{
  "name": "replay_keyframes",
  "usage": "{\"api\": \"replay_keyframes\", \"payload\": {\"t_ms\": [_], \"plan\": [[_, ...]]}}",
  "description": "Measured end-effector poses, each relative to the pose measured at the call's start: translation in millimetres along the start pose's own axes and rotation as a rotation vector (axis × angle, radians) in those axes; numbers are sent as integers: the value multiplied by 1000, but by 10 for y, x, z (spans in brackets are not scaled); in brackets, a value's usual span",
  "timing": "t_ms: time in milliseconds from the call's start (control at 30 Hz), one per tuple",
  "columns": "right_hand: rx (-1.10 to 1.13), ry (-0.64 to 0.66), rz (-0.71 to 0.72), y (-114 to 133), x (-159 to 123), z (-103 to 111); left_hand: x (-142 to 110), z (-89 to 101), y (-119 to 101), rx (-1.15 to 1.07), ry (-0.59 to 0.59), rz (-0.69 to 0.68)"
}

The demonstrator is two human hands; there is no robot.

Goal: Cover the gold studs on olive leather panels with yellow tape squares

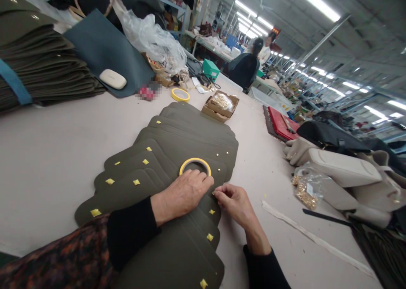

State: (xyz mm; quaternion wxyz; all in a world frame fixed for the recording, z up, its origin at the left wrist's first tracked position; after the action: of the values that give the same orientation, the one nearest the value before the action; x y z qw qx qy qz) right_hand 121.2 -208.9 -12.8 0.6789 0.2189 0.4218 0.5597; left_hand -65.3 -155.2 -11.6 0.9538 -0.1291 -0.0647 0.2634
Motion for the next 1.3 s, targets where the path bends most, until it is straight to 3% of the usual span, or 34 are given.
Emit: {"api": "replay_keyframes", "payload": {"t_ms": [200, 400, 467, 600, 767, 1033, 1167, 1233, 1300], "plan": [[-328, -51, 89, 170, 1, -50, -10, -25, -8, -21, -6, -13], [-416, -158, 134, 150, -103, 20, -18, -30, 8, -30, -14, -17], [-467, -204, 218, 121, -169, 42, -13, -29, 11, -31, -23, -19], [-668, -101, 433, 94, -247, -25, -1, -14, 3, -31, -46, -21], [-852, -86, 385, 143, -145, -136, -17, 28, -15, -55, -37, -75], [-519, -67, 63, 291, 27, -63, -39, 101, 0, -99, -67, -83], [-306, 125, 57, 255, -29, -37, -65, 139, 30, -220, -145, -85], [-258, 69, 125, 275, -95, -26, -83, 155, 35, -290, -201, -111], [-199, -118, 240, 326, -176, -22, -96, 163, 27, -331, -245, -152]]}}
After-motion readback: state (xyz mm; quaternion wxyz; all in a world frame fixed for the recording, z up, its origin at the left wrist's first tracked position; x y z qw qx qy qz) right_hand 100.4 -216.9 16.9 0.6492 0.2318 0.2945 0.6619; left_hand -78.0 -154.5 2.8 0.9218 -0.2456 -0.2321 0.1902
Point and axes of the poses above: each hand's wrist, its own x-axis towards the middle knuckle, its own z-axis out of the back of the hand, y = z × x, the point moved 1 cm from there along x, towards the middle knuckle, and after that the axes turned 10 degrees about y, right-handed, at the moved point
